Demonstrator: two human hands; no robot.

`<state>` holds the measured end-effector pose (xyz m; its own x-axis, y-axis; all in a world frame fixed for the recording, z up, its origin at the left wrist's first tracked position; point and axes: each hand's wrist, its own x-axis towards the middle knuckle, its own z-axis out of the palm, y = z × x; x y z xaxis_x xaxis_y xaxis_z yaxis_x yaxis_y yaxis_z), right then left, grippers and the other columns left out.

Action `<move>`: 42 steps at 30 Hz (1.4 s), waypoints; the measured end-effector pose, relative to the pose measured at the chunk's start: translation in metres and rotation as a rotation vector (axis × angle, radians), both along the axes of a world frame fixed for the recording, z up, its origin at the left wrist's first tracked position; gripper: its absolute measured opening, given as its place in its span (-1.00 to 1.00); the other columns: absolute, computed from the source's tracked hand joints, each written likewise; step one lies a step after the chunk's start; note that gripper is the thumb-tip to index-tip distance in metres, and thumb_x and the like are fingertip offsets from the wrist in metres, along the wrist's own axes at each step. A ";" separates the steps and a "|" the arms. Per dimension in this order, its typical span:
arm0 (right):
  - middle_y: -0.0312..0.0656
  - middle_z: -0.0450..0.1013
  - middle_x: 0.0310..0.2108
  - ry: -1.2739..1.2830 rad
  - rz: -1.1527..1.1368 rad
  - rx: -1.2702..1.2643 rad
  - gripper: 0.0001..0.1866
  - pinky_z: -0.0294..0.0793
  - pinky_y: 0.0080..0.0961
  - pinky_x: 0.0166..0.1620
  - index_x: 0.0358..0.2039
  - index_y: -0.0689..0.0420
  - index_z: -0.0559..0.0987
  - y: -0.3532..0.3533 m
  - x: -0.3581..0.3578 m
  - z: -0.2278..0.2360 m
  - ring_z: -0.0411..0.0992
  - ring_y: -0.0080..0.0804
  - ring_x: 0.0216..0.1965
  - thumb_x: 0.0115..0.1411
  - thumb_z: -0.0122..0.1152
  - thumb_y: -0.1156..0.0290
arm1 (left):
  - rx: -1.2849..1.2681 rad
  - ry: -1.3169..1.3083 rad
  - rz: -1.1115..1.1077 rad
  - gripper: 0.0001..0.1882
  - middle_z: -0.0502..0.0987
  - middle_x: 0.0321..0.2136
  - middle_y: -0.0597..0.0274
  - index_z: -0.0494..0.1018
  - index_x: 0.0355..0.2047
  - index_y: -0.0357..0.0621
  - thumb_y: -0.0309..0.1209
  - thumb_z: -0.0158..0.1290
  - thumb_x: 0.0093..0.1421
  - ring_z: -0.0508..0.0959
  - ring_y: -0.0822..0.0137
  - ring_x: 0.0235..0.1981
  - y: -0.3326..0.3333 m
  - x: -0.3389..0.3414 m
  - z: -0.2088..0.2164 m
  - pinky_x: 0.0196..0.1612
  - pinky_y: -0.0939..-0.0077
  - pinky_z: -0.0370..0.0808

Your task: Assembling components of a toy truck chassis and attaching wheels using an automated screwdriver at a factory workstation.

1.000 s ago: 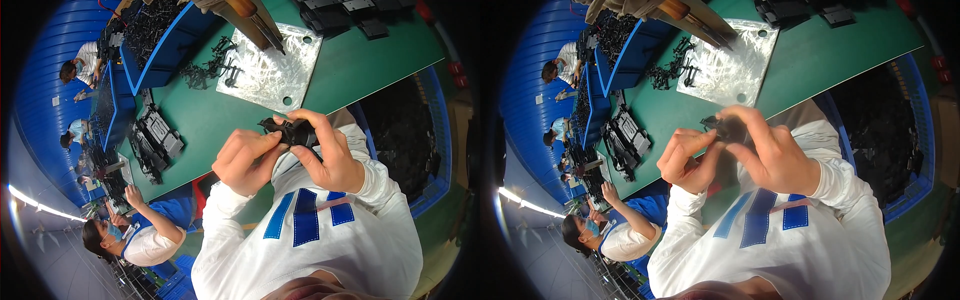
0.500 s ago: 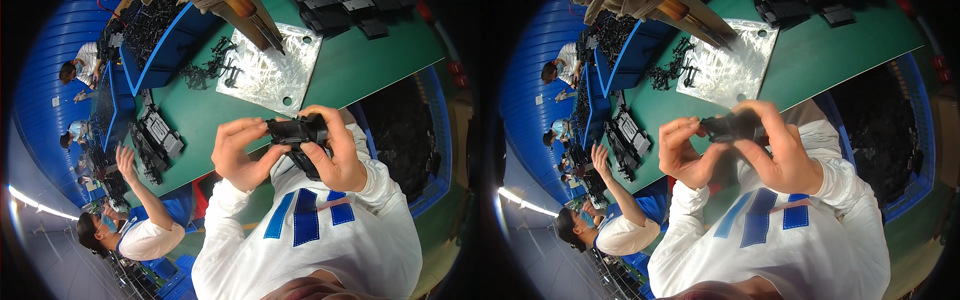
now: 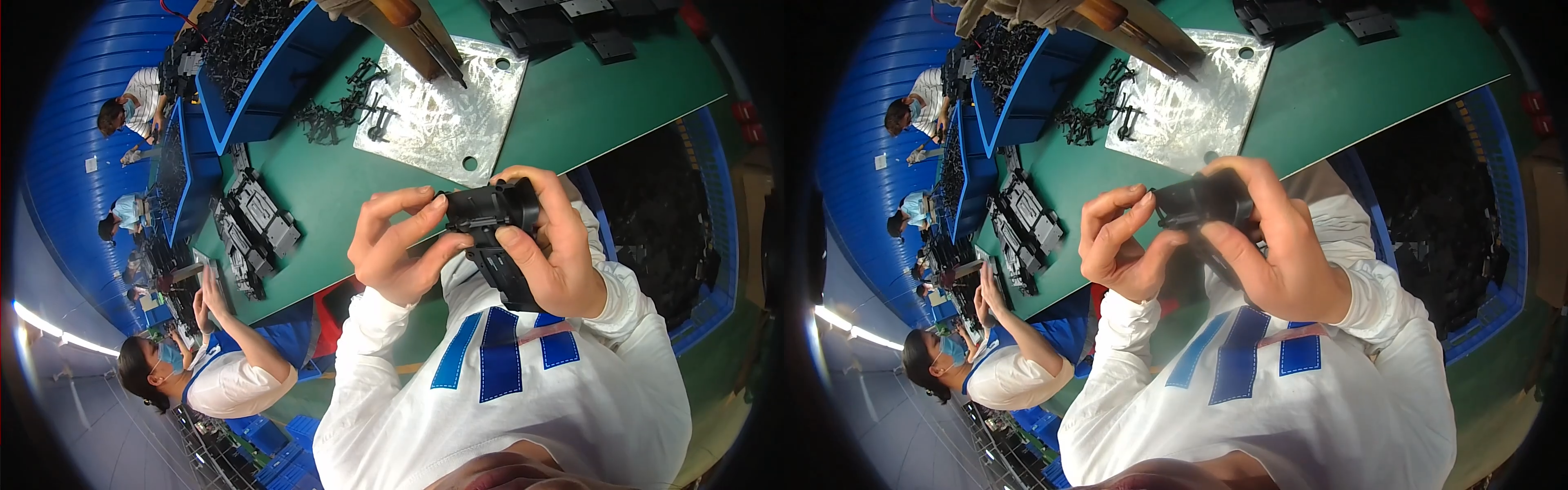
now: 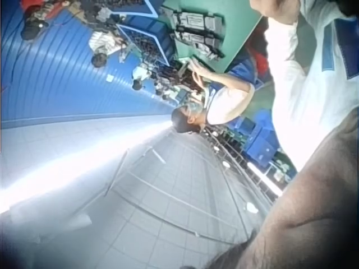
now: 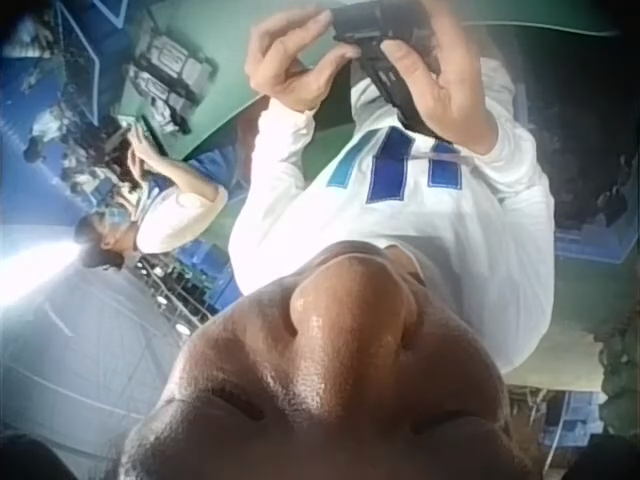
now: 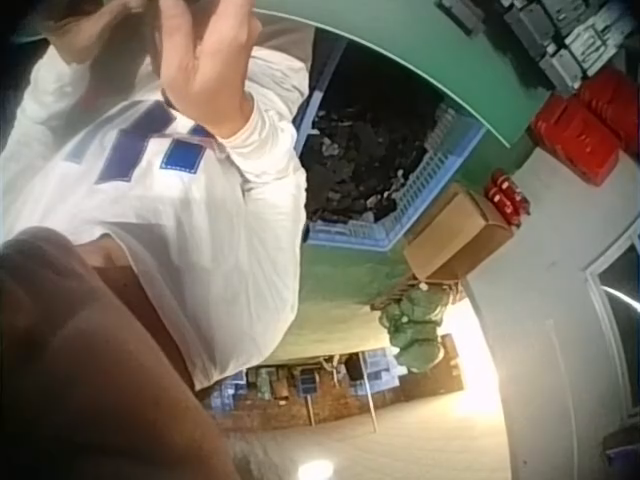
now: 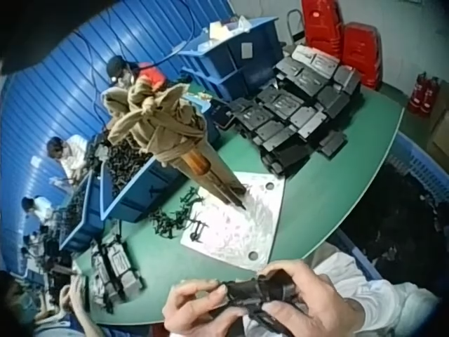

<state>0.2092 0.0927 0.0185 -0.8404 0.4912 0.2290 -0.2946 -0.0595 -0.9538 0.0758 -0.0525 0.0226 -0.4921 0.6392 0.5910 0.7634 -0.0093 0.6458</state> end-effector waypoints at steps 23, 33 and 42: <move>-0.10 0.49 -0.28 -0.021 -0.025 0.045 -0.61 0.52 -0.58 -0.31 0.08 0.29 0.32 -0.003 0.002 0.010 0.52 -0.51 -0.34 0.28 0.12 0.50 | 0.008 -0.038 0.014 -0.52 0.56 -0.16 -0.01 0.62 -0.25 -0.21 -0.57 0.47 -0.28 0.60 0.14 -0.30 0.000 0.003 0.006 -0.24 0.36 0.56; -0.12 0.48 -0.26 -0.019 0.038 -0.040 -0.59 0.49 -0.64 -0.32 0.09 0.30 0.32 0.005 0.002 -0.001 0.49 -0.55 -0.35 0.27 0.13 0.48 | -0.079 0.032 0.024 -0.53 0.54 -0.07 -0.02 0.62 -0.16 -0.14 -0.53 0.41 -0.17 0.57 0.14 -0.22 0.001 0.002 0.006 -0.18 0.36 0.53; -0.12 0.50 -0.25 -0.047 0.202 0.082 -0.57 0.51 -0.55 -0.24 0.11 0.26 0.33 0.027 0.001 -0.004 0.53 -0.43 -0.31 0.25 0.15 0.49 | -0.118 -0.677 -0.208 -0.60 0.55 -0.11 0.00 0.55 -0.13 -0.37 -0.63 0.32 -0.03 0.58 0.27 -0.16 0.003 -0.003 0.019 -0.11 0.42 0.53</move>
